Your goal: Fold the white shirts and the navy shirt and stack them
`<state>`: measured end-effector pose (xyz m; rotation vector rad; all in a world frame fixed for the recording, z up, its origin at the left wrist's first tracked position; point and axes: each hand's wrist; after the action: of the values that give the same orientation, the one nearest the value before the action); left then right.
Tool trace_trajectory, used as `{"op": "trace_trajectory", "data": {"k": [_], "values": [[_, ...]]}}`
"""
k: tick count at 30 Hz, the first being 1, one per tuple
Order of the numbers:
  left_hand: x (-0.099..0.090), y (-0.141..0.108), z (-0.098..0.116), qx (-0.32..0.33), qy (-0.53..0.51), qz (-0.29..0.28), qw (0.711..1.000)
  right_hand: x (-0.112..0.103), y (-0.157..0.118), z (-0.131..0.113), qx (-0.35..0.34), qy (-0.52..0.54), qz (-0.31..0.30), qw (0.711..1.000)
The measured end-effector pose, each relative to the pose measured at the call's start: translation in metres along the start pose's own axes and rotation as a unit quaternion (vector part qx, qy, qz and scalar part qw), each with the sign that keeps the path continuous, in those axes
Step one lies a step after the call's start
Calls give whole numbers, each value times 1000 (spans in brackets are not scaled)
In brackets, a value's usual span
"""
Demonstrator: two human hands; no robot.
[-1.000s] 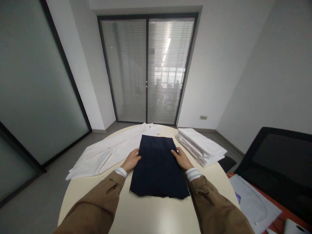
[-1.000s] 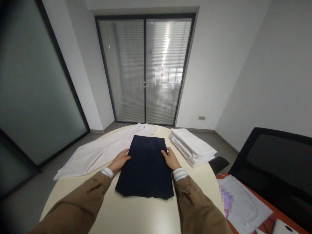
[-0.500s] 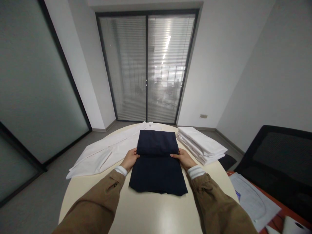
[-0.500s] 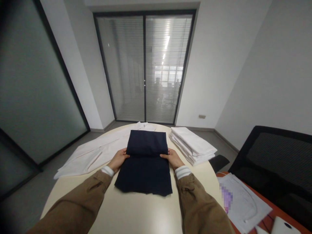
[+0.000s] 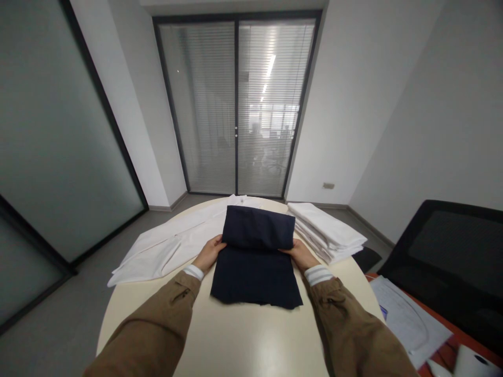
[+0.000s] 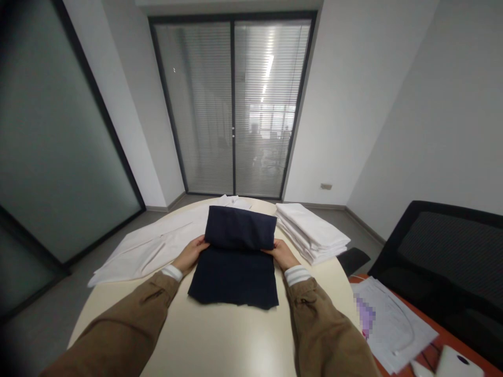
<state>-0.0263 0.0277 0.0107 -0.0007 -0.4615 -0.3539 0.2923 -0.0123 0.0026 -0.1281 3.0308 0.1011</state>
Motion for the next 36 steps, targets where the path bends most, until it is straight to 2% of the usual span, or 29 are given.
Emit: {"op": "trace_trajectory", "data": {"k": [4, 9, 12, 19, 23, 27, 30, 33, 36], "values": [[4, -2, 1, 4, 0, 12, 1000, 0, -3, -7, -30, -35, -9, 999], [10, -5, 5, 30, 29, 32, 999, 2, -8, -22, -82, -93, 15, 992], [10, -6, 6, 43, 36, 57, 997, 1, -8, -21, -101, -103, 19, 989], [4, -3, 4, 16, -41, 88, 995, -5, 2, 0, -17, 39, 12, 999], [2, -1, 3, 21, -88, 79, 993, -4, 3, 0, -29, 30, 10, 999], [1, -1, 1, -5, -50, 59, 997, -7, 0, -3, -42, -40, -1, 998], [2, -1, 1, -14, -39, 57, 998, -11, -1, -4, -18, -55, -15, 998], [2, -1, -1, -4, -31, 57, 998, -14, -3, -4, 19, -35, -10, 999], [-1, 2, 0, 36, 52, 78, 995, -16, -3, -4, 21, -38, 13, 999]]}}
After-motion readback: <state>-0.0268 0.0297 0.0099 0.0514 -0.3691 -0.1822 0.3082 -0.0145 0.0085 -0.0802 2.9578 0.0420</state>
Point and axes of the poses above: each hand's wrist, its own y-axis towards the middle knuckle, its own x-axis out of the palm, z = x × y, and after that the axes turned 11 degrees about -y, right-handed
